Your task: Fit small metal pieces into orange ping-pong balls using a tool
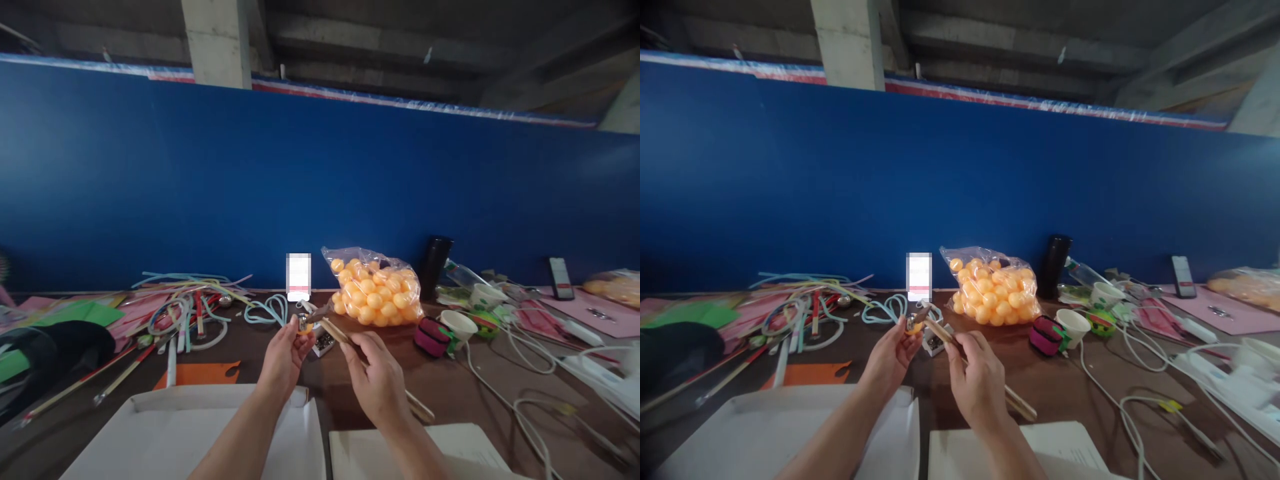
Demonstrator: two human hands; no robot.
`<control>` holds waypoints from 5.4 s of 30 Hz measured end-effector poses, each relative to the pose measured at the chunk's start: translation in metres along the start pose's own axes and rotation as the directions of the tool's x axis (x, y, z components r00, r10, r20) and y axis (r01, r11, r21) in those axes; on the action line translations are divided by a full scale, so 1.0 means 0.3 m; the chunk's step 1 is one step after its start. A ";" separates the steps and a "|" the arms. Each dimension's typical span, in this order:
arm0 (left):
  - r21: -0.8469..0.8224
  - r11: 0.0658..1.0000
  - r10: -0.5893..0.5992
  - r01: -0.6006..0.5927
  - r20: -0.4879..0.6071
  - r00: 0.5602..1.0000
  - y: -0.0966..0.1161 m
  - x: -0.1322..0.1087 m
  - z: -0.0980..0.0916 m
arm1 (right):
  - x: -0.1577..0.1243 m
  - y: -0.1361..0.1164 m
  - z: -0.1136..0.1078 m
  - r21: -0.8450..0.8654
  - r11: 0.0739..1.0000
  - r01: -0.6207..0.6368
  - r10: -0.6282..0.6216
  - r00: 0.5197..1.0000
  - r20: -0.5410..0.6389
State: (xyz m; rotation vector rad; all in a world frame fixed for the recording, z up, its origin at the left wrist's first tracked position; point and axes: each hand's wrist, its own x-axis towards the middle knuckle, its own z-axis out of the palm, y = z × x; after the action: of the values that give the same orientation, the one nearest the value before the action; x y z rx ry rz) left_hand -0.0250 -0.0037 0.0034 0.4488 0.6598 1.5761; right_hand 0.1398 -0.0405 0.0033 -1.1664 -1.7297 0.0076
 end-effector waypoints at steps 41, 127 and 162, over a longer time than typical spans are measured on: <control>0.021 0.999 0.034 -0.034 -0.006 0.999 -0.010 0.018 -0.019 | 0.000 0.029 0.009 -0.003 1.000 -0.019 0.018 0.999 -0.032; 0.046 0.994 0.092 -0.094 0.061 0.994 -0.006 0.014 -0.023 | 0.006 0.003 0.000 -0.029 1.000 -0.002 0.002 1.000 0.000; 0.092 0.989 0.113 -0.119 0.071 0.991 -0.002 0.012 -0.018 | 0.002 0.003 0.011 -0.036 0.999 -0.001 0.000 0.999 -0.040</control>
State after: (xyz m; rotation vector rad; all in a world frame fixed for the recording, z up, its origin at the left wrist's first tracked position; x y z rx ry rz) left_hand -0.0284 -0.0009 -0.0015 0.6177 0.6703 1.6367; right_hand 0.1381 -0.0380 0.0017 -1.1857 -1.7003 -0.0466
